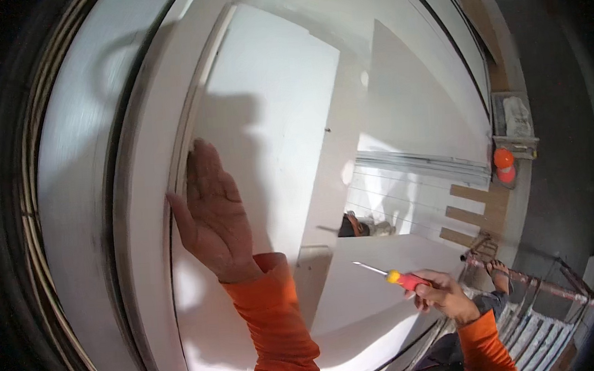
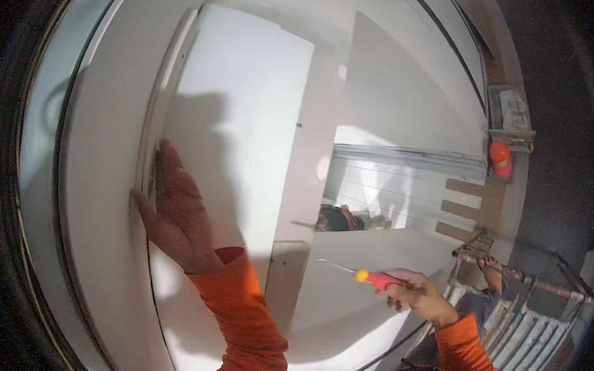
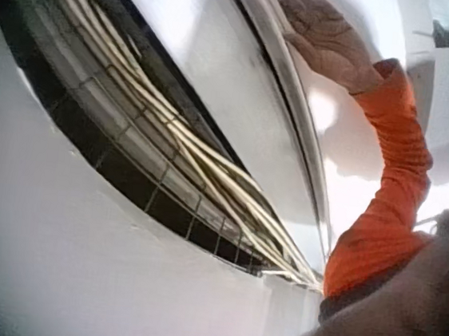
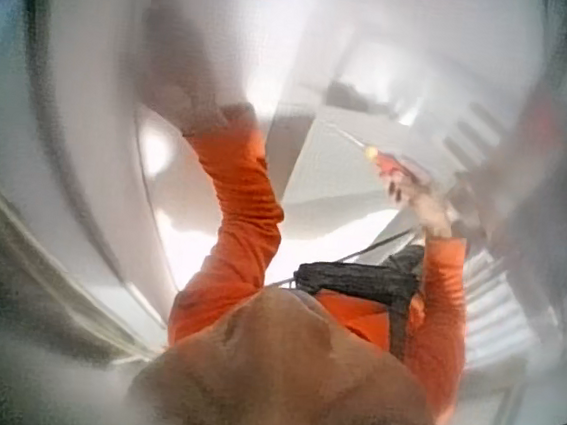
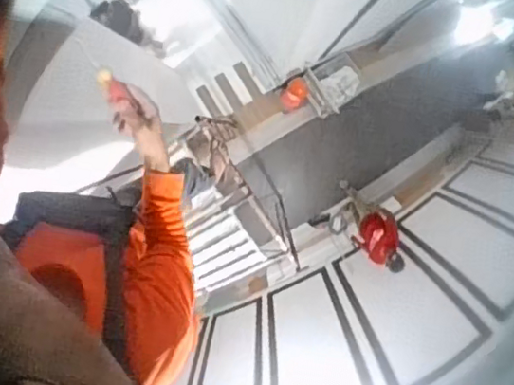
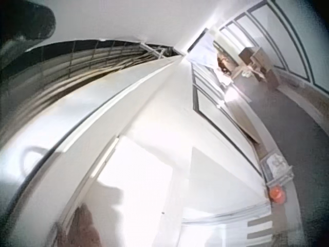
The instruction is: The person uses a screwdriver to secure a white panel to a wall frame while standing on scaffolding, then picks up more screws from a bucket.
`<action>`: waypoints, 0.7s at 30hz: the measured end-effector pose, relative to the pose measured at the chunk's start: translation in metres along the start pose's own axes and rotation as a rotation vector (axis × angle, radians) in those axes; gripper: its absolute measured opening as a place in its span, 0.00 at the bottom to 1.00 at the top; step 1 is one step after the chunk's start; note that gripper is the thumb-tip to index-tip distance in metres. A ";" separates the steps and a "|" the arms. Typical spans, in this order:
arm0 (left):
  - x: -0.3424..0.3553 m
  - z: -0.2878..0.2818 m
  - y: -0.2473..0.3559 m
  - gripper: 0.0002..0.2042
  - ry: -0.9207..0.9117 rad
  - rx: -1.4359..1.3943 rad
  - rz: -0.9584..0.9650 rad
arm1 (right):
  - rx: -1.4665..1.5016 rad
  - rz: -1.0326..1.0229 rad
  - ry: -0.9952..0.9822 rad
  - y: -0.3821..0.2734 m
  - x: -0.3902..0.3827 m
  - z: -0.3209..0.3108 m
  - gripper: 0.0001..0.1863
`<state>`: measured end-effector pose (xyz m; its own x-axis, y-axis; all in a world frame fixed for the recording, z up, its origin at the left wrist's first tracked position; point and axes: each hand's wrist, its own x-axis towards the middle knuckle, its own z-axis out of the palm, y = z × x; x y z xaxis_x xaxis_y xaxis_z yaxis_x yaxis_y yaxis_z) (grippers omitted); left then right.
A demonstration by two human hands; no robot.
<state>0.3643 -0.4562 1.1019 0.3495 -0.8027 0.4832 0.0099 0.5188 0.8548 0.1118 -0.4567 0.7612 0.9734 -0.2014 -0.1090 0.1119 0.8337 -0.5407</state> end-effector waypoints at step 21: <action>-0.130 -0.034 0.103 0.21 -0.124 -0.171 -0.490 | 0.206 -0.207 0.991 0.170 -0.275 0.003 0.04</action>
<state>0.3513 -0.2885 1.1211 0.1525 -0.9863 0.0624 0.3003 0.1064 0.9479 -0.1365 -0.2577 0.7015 0.3400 -0.6062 -0.7190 0.3815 0.7877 -0.4837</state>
